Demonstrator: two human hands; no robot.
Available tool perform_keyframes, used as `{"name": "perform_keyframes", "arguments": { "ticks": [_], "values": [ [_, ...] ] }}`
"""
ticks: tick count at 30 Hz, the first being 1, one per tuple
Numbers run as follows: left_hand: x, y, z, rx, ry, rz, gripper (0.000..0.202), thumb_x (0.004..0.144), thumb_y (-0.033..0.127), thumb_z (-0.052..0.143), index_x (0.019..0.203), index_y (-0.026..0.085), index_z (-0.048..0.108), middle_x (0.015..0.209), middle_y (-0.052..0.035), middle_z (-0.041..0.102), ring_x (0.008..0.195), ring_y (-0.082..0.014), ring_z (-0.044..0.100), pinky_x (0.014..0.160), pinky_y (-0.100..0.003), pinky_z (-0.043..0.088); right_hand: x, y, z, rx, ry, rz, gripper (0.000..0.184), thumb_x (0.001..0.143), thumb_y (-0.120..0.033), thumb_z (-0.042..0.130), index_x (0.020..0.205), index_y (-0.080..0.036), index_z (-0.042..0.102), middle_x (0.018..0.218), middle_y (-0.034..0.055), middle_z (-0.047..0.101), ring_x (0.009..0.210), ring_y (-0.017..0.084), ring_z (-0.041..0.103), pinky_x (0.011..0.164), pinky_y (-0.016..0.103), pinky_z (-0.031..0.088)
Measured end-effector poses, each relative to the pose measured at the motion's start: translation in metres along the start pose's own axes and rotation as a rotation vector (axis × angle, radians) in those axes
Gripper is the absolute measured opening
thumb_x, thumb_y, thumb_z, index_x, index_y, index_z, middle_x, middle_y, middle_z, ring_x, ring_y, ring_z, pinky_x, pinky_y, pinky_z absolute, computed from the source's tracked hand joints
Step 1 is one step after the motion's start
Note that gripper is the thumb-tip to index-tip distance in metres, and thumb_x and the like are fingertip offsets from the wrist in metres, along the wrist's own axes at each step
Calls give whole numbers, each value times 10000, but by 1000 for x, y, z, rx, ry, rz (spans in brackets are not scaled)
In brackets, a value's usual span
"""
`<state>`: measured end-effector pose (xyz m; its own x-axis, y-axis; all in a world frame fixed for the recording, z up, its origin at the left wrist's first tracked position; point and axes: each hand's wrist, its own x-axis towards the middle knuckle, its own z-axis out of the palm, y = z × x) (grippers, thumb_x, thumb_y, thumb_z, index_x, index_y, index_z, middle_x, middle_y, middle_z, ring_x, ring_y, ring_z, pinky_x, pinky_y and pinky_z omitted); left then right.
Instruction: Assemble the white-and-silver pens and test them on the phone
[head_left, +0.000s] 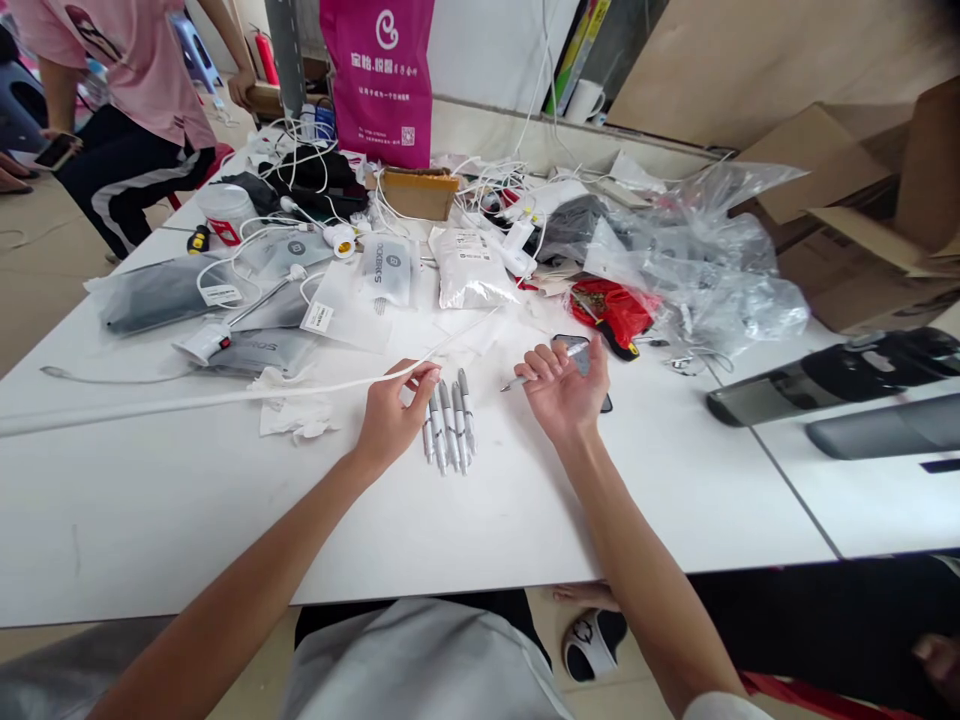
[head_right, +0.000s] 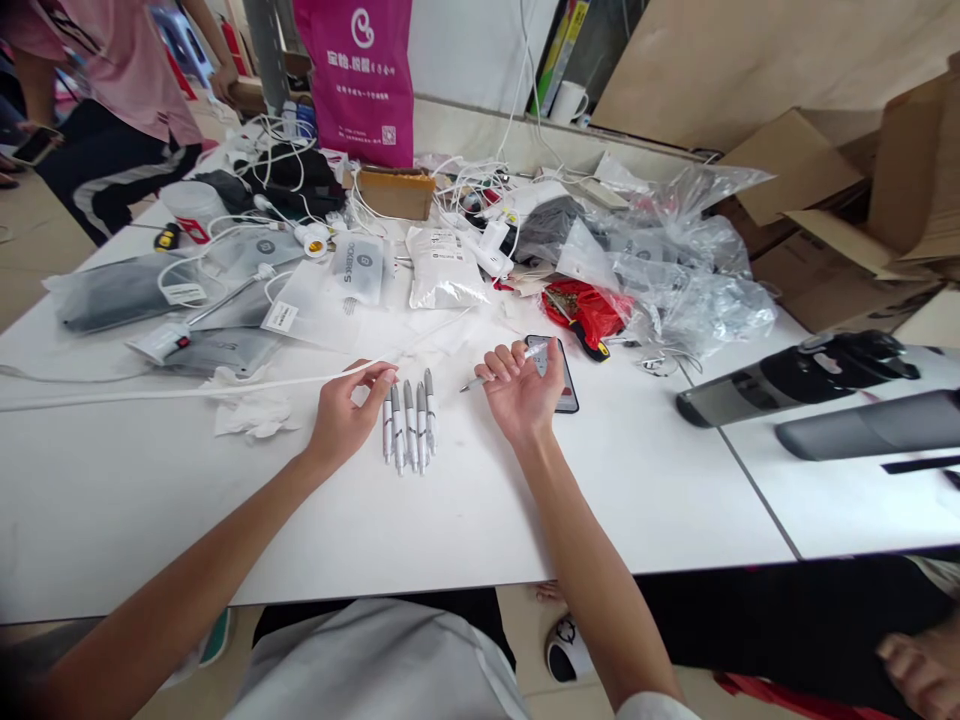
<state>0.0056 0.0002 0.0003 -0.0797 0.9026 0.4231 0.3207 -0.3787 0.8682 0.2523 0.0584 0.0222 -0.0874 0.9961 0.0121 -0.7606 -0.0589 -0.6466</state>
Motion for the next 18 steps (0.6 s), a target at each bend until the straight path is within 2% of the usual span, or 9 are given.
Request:
{"name": "perform_keyframes", "arguments": {
  "ticks": [3, 5, 8, 11, 14, 16, 18],
  "values": [
    [-1, 6, -1, 28, 0, 36, 196, 1037, 343, 674, 952, 193, 767, 890, -21, 771, 805, -155, 668, 802, -298, 524, 3, 0, 3, -175, -9, -88, 541, 943, -705, 677, 768, -250, 441, 725, -53, 334, 656, 139, 461, 753, 323, 581],
    [-2, 11, -2, 34, -11, 76, 201, 1028, 320, 685, 887, 190, 747, 828, -11, 762, 746, -143, 644, 771, -297, 522, 3, -1, 5, -352, -19, -199, 535, 932, -747, 669, 816, -264, 471, 798, -31, 396, 757, 160, 516, 865, 360, 586],
    [-3, 26, -7, 4, -9, 210, 214, 1024, 266, 679, 832, 185, 727, 738, -9, 729, 680, -137, 632, 705, -296, 533, -3, -4, 4, -742, -133, -403, 499, 1014, -736, 538, 831, -275, 484, 852, 2, 432, 860, 206, 521, 974, 430, 540],
    [-7, 54, -17, -112, 109, 414, 219, 1031, 208, 648, 836, 185, 747, 595, 9, 651, 535, -119, 590, 536, -272, 471, -13, -6, -5, -1213, -454, -483, 466, 1098, -616, 397, 817, -254, 479, 875, 43, 477, 891, 248, 480, 971, 501, 475],
    [-17, 83, -31, -211, 161, 542, 192, 1037, 211, 639, 926, 187, 795, 590, 1, 651, 476, -121, 578, 460, -272, 421, -20, -5, -21, -1528, -802, -497, 342, 1083, -471, 425, 846, -232, 489, 971, 89, 513, 927, 269, 450, 906, 513, 462],
    [-26, 93, -41, -219, 193, 511, 193, 1053, 232, 629, 1003, 183, 809, 639, -20, 695, 488, -142, 612, 455, -294, 442, -22, -2, -33, -1619, -982, -545, 242, 1030, -401, 463, 865, -227, 500, 999, 101, 495, 941, 278, 442, 950, 556, 477],
    [-34, 92, -49, -180, 206, 488, 198, 1056, 236, 631, 1019, 171, 814, 676, -37, 718, 490, -147, 616, 448, -305, 443, -21, 0, -43, -1671, -1124, -586, 153, 963, -355, 510, 881, -225, 515, 1003, 99, 473, 964, 290, 452, 1054, 624, 467]
  ]
}}
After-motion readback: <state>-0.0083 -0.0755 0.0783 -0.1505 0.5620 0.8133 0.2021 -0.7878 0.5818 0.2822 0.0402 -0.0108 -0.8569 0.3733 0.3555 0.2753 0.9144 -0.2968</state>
